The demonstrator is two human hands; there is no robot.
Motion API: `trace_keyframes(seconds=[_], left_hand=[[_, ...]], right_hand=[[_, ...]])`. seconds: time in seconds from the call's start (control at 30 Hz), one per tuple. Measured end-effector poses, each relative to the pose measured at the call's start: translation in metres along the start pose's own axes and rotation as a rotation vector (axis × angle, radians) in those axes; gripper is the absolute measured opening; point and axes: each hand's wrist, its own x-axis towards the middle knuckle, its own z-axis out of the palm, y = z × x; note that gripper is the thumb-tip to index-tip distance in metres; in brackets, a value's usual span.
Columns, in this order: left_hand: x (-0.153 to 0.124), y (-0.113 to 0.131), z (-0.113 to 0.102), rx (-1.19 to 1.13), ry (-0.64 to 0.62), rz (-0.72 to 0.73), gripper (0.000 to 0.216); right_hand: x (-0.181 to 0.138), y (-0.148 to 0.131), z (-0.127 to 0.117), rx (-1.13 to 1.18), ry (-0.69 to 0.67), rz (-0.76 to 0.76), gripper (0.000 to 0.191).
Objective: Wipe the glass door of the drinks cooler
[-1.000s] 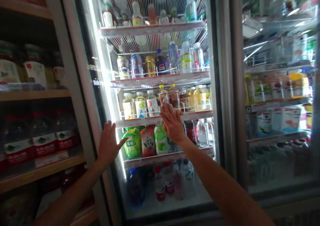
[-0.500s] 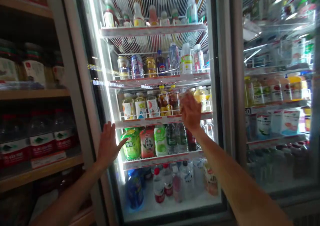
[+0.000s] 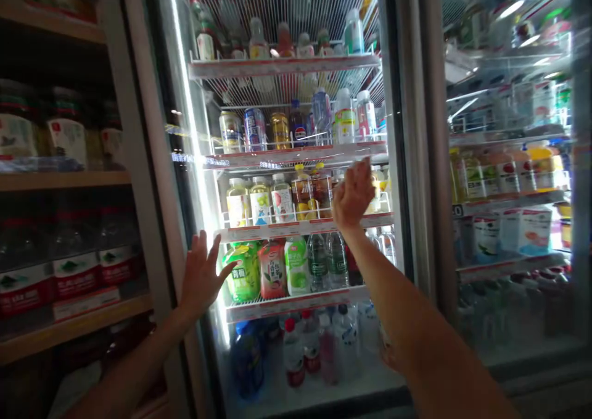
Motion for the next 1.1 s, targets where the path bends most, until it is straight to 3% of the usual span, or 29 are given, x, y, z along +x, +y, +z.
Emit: trace_keyframes(seconds=[0.13,0.2,0.3,0.33,0.37,0.47,0.5,0.53,0.63,0.67,0.7,0.73,0.83,0.87,0.9,1.0,1.03,1.1], left_hand=[[0.0,0.0,-0.001,0.01,0.019,-0.001,0.074],[0.0,0.001,-0.001,0.016,0.024,0.004,0.074],[0.0,0.002,0.0,0.024,0.011,0.001,0.073],[0.0,0.003,-0.001,0.03,0.003,-0.008,0.072],[0.0,0.003,-0.001,0.038,-0.007,-0.019,0.071],[0.0,0.004,-0.004,0.063,-0.043,-0.045,0.068],[0.0,0.004,-0.004,0.066,-0.054,-0.044,0.068],[0.0,0.005,-0.005,0.067,-0.064,-0.041,0.067],[0.0,0.005,-0.007,0.061,-0.08,-0.046,0.066],[0.0,0.004,-0.007,0.058,-0.082,-0.048,0.065],[0.0,0.004,-0.007,0.055,-0.082,-0.049,0.066],[0.0,0.004,-0.007,0.054,-0.078,-0.048,0.066],[0.0,0.004,-0.006,0.061,-0.061,-0.045,0.067],[0.0,0.005,-0.006,0.064,-0.056,-0.045,0.067],[0.0,0.005,-0.006,0.067,-0.054,-0.044,0.066],[0.001,0.008,-0.007,0.082,-0.049,-0.039,0.066],[0.0,0.008,-0.008,0.087,-0.045,-0.035,0.066],[-0.003,0.006,-0.009,0.088,-0.041,-0.015,0.065]], right_hand=[[-0.009,-0.029,0.003,0.097,-0.342,-0.502,0.04],[-0.003,-0.027,0.002,0.068,-0.331,-0.436,0.04],[0.009,-0.021,0.003,-0.031,-0.122,-0.037,0.046],[0.009,-0.024,0.005,-0.036,-0.094,-0.002,0.048],[0.006,-0.03,0.007,-0.018,-0.113,-0.059,0.049],[-0.009,-0.049,0.01,0.11,-0.321,-0.522,0.051],[-0.012,-0.052,0.011,0.133,-0.358,-0.599,0.051],[-0.013,-0.051,0.011,0.132,-0.351,-0.577,0.05],[-0.008,-0.043,0.012,0.032,-0.154,-0.127,0.05],[-0.008,-0.042,0.012,0.012,-0.119,-0.041,0.05],[-0.01,-0.042,0.011,0.015,-0.13,-0.057,0.051],[-0.013,-0.044,0.01,0.043,-0.191,-0.177,0.052],[-0.017,-0.047,0.007,0.164,-0.431,-0.688,0.053],[-0.014,-0.047,0.008,0.17,-0.427,-0.705,0.053],[-0.008,-0.046,0.011,0.153,-0.369,-0.611,0.052],[0.009,-0.057,0.025,0.072,-0.137,-0.144,0.05],[0.01,-0.067,0.029,0.077,-0.138,-0.127,0.051],[0.006,-0.094,0.037,0.154,-0.279,-0.394,0.052]])
